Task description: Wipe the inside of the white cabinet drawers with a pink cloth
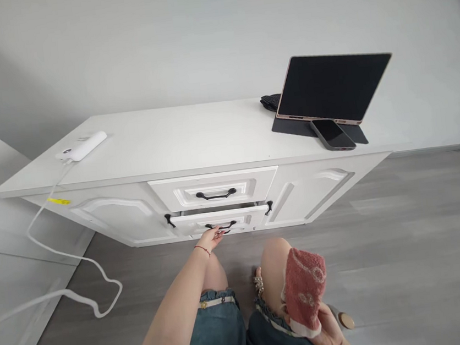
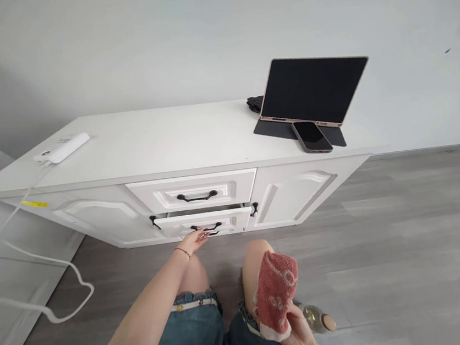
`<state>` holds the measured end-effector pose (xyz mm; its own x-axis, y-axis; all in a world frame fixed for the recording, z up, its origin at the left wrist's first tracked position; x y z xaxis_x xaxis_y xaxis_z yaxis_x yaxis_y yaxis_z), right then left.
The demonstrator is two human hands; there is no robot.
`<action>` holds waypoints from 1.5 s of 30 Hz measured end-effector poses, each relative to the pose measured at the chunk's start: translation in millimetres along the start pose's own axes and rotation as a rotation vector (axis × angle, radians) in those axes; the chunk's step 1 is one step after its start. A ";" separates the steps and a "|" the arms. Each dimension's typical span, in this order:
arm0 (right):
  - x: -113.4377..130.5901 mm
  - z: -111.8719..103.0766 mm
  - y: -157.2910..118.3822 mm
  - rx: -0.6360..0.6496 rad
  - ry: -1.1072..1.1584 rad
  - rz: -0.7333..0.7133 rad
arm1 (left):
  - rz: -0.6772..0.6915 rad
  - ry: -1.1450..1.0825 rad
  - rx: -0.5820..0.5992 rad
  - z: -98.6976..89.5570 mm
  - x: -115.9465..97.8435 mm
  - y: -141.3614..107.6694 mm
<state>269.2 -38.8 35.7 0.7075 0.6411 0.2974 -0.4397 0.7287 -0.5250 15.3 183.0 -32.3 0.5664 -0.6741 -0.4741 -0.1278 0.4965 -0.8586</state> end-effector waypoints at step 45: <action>14.1 -4.6 -15.3 -0.107 0.085 -0.175 | 0.092 -0.045 0.144 -57.7 81.3 -57.0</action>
<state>288.5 -42.0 44.3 0.8139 0.4810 0.3259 -0.2480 0.7948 -0.5538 21.6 68.4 -33.2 0.5938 -0.5990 -0.5372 -0.0644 0.6301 -0.7738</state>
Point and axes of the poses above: each hand's wrist, its own y-axis towards the middle knuckle, its own z-axis out of the palm, x = y × z, the point moved 8 cm from there along y, towards the middle knuckle, and after that the axes turned 3 degrees about -x, right-handed, at the moved point
